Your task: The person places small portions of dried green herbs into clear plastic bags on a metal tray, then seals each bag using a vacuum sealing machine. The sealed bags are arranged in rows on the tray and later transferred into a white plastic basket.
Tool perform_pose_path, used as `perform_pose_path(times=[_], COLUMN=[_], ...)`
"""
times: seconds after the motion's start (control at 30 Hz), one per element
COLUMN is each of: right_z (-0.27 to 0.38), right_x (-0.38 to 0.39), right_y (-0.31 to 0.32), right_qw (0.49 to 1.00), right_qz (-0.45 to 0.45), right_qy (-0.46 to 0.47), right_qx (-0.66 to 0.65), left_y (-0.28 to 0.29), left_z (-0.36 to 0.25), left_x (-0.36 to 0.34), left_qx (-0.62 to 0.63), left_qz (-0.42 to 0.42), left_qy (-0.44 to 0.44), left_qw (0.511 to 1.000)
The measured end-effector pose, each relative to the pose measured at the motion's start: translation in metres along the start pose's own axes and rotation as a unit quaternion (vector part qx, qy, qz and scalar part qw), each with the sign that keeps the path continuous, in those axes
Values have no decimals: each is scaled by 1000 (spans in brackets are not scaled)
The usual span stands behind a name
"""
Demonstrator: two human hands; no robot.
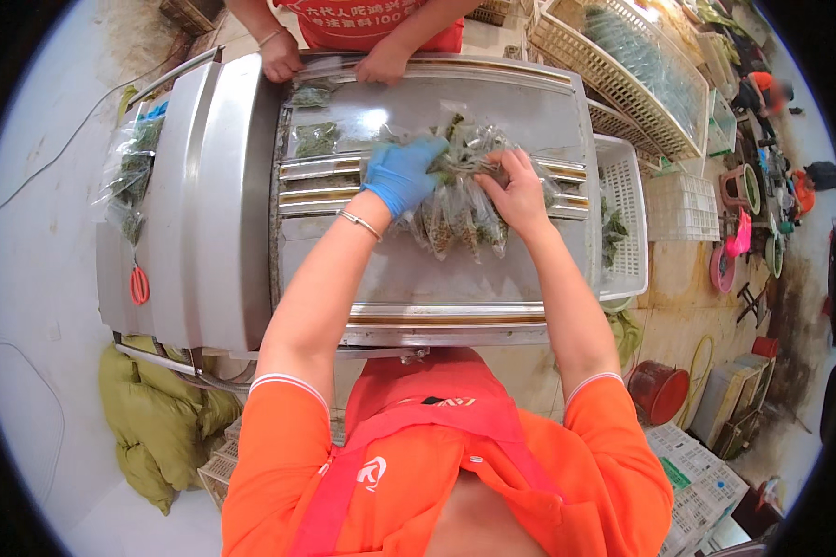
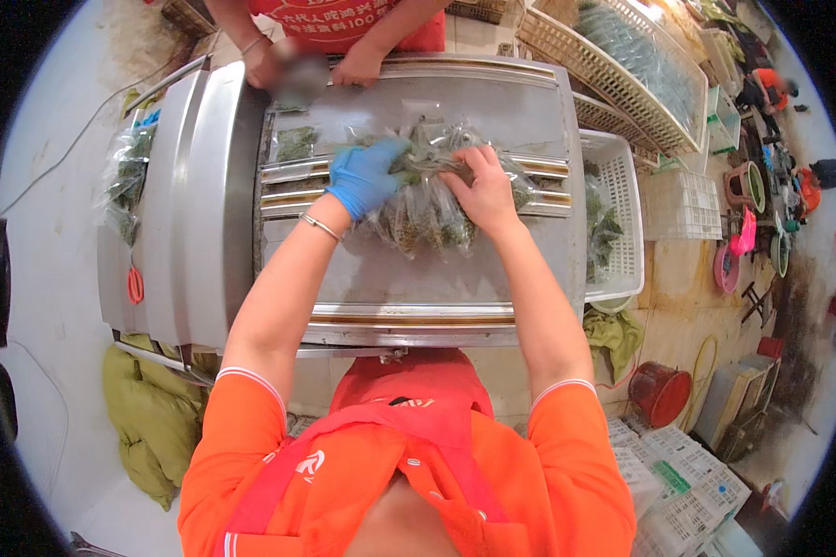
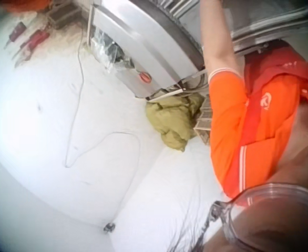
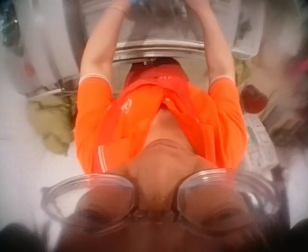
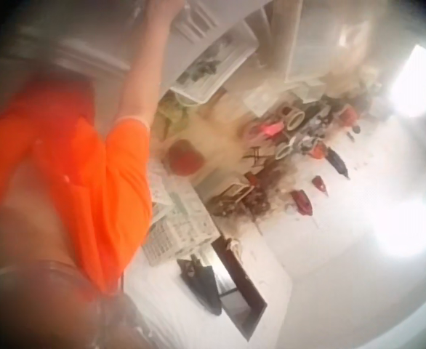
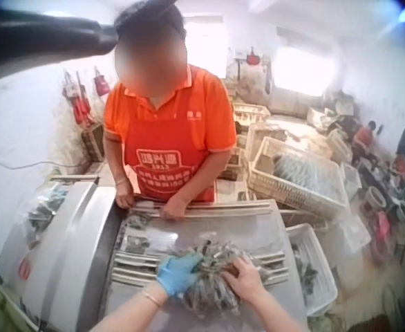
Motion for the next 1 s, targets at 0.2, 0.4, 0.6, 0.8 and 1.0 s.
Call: perform_pose_path(times=[0.2,0.4,0.6,0.8,1.0], right_z=[13,24,20,47,60], right_x=[14,65,88,109,119], right_y=[3,-11,-49,-22,-14], right_qw=[987,993,993,992,992], right_qz=[103,51,-6,-72,-49], right_qy=[-124,-15,49,31,1], right_qx=[12,109,109,94,116], left_y=[39,52,65,73,78], left_z=[-7,14,38,71,78], left_x=[2,23,57,95,122], left_qx=[-75,-75,9,57,47], left_qz=[105,90,-21,-145,-194], left_qy=[42,40,-3,34,66], left_qw=[991,992,1000,987,978])
Point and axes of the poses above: each hand's wrist, its own x-axis away from the middle knuckle, its own y-axis out of the back of the hand, z = x × y, the point moved 2 cm from there along -x, towards the middle knuckle, and after that the axes turned 7 degrees about y, right-handed, at the moved point
